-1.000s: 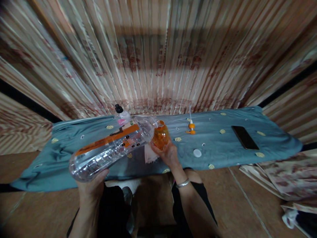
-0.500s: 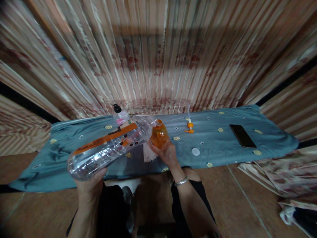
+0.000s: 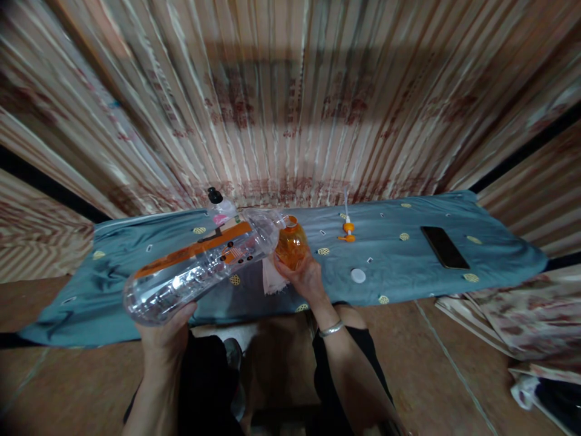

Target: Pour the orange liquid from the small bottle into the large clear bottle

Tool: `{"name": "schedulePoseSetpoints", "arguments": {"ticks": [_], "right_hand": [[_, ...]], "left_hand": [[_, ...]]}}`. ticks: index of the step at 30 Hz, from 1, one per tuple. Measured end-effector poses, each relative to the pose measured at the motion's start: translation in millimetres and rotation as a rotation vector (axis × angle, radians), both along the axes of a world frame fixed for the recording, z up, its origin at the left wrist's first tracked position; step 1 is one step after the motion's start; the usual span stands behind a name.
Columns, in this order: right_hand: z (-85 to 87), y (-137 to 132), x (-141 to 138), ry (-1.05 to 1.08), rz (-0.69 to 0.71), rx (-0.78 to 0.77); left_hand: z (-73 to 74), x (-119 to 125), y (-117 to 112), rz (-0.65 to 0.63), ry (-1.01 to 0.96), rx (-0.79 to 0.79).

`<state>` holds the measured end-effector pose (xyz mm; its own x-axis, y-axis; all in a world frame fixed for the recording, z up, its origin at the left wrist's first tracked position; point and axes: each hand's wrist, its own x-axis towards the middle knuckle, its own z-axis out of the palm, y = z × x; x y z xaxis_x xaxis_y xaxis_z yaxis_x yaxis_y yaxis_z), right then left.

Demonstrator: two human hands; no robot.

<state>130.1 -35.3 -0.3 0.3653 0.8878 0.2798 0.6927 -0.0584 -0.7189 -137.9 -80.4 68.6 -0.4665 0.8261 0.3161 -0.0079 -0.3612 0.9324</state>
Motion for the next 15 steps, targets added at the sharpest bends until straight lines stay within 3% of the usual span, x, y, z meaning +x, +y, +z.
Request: {"name": "schedulePoseSetpoints", "arguments": {"ticks": [9,15], "right_hand": [[0.0,1.7,-4.5,0.013,0.009,0.066],[-1.4,4.0,-0.2,0.036,0.019,0.026]], "left_hand": [[-8.6,-4.8,3.7,0.011,0.044,0.000],[0.4,0.9,3.4,-0.022,0.002,0.064]]}}
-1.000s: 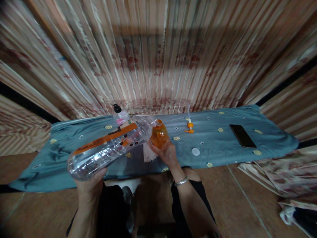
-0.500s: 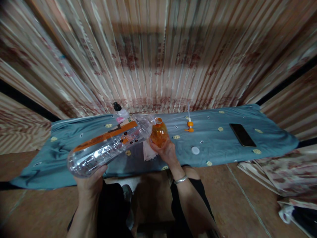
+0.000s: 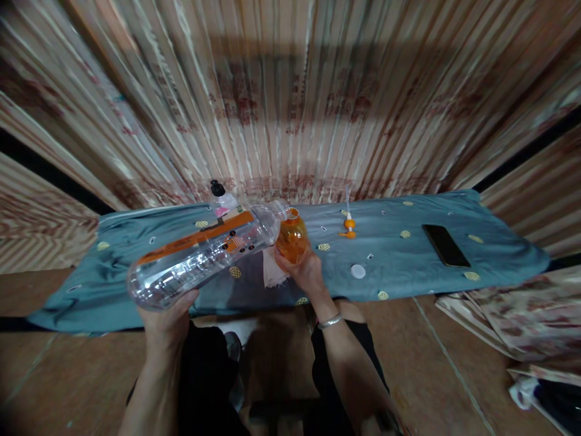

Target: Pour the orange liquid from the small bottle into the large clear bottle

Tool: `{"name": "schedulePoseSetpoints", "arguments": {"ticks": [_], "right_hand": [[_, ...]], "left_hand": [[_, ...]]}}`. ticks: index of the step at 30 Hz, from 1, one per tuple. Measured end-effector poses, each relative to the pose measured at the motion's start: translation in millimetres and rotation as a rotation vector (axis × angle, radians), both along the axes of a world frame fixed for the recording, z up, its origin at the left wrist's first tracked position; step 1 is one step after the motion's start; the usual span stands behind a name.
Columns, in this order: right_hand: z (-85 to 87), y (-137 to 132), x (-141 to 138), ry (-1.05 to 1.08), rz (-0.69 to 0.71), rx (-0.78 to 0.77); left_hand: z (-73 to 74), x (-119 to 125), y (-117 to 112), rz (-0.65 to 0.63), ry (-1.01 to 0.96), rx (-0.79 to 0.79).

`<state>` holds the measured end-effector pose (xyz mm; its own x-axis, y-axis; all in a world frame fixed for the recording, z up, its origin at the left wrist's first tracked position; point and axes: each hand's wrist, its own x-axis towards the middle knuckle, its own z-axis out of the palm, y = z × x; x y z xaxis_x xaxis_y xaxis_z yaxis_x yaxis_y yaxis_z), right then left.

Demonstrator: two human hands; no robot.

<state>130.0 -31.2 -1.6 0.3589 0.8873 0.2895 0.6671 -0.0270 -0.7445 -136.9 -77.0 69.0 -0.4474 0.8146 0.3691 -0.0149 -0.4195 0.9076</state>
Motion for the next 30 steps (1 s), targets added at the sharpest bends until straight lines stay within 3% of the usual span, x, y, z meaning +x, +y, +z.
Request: {"name": "schedulePoseSetpoints", "arguments": {"ticks": [5,13,30], "right_hand": [[7.8,-1,-1,0.001,0.008,-0.068],[17.1,-1,-4,0.026,-0.009,-0.106],[13.7,-2,-4,0.049,-0.009,-0.069]], "left_hand": [[5.4,5,1,-0.003,0.004,0.013],[-1.0,3,1,-0.054,-0.008,0.018],[1.2,4,2,-0.028,0.030,0.057]]}}
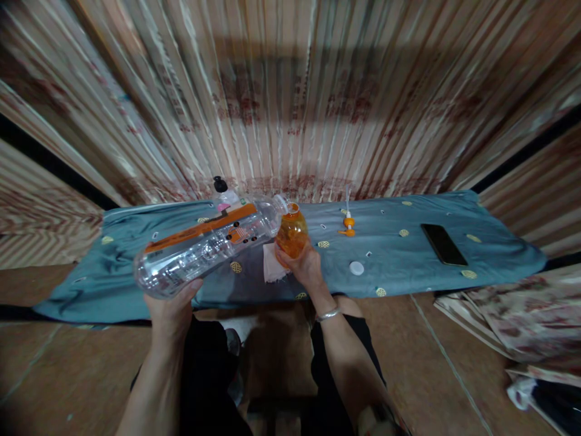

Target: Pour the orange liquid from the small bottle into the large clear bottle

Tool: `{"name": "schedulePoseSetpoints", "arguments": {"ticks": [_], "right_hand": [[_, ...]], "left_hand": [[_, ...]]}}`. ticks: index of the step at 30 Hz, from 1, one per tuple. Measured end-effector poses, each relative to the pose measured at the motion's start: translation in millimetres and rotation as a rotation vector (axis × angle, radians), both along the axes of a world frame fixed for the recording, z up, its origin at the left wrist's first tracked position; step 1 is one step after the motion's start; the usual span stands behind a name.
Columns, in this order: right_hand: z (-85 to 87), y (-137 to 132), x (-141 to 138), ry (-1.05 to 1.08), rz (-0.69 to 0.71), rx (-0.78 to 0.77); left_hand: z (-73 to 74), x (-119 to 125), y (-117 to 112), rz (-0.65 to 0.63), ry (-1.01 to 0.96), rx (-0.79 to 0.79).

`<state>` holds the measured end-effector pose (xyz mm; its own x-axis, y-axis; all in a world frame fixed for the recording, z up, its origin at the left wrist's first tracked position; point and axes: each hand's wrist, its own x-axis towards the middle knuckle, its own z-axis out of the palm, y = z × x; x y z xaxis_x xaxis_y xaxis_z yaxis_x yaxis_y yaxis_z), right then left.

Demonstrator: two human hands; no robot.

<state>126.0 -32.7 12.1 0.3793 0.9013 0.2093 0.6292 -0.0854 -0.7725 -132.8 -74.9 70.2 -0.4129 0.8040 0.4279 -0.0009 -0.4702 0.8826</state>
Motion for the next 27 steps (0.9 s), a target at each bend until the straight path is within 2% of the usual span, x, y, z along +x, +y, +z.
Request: {"name": "schedulePoseSetpoints", "arguments": {"ticks": [8,18,27], "right_hand": [[1.2,0,1,-0.016,0.000,-0.046],[-5.2,1,4,-0.039,0.019,0.016],[-0.1,0,1,-0.051,0.000,-0.028]], "left_hand": [[-6.3,-4,1,0.015,-0.021,-0.036],[8.7,6,-2,0.051,-0.023,-0.042],[5.2,2,-2,0.037,-0.004,-0.074]]}}
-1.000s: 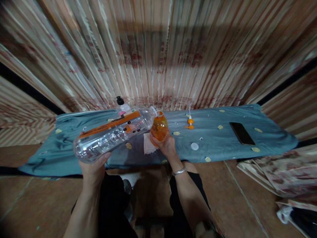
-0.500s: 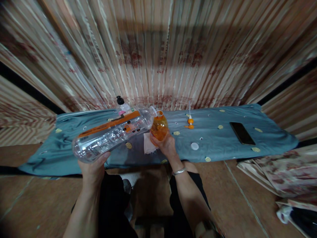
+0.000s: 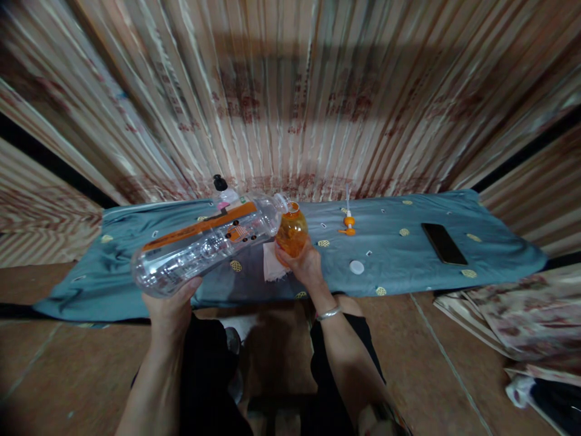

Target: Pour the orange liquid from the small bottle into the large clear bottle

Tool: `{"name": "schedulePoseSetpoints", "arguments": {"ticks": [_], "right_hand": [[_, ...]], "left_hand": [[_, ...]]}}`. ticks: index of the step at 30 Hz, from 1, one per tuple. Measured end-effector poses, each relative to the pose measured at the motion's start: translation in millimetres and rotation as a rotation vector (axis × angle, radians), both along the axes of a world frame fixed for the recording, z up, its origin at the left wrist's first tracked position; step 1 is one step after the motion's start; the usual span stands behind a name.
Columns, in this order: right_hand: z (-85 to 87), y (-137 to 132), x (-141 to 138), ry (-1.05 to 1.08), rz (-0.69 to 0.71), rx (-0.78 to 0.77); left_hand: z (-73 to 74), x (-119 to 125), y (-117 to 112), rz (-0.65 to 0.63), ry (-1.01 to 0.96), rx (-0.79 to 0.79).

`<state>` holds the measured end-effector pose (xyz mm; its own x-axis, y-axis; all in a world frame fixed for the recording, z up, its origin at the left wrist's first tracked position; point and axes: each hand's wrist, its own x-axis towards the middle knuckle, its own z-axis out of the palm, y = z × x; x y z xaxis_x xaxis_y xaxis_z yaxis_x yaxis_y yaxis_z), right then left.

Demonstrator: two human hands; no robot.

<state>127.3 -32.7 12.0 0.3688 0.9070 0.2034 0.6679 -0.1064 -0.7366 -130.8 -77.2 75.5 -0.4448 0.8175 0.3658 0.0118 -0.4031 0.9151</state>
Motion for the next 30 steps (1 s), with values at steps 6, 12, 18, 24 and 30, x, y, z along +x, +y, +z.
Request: {"name": "schedulePoseSetpoints", "arguments": {"ticks": [6,12,18,24,30], "right_hand": [[1.6,-0.3,-0.8,0.022,0.008,0.014],[4.5,-1.2,-0.5,0.009,-0.003,-0.014],[3.3,-1.1,-0.4,0.013,0.002,-0.006],[0.9,-1.0,0.1,0.008,0.007,0.020],[0.6,-1.0,0.1,-0.011,0.022,0.029]], "left_hand": [[-0.7,-0.9,-0.7,-0.012,0.004,0.008],[-1.9,-2.8,-1.4,-0.019,-0.005,-0.007],[-2.7,-3.9,-1.8,-0.011,0.017,-0.027],[-1.0,-2.6,-2.0,-0.024,-0.016,-0.004],[-2.2,-3.2,-2.0,-0.047,-0.023,-0.006]]}}
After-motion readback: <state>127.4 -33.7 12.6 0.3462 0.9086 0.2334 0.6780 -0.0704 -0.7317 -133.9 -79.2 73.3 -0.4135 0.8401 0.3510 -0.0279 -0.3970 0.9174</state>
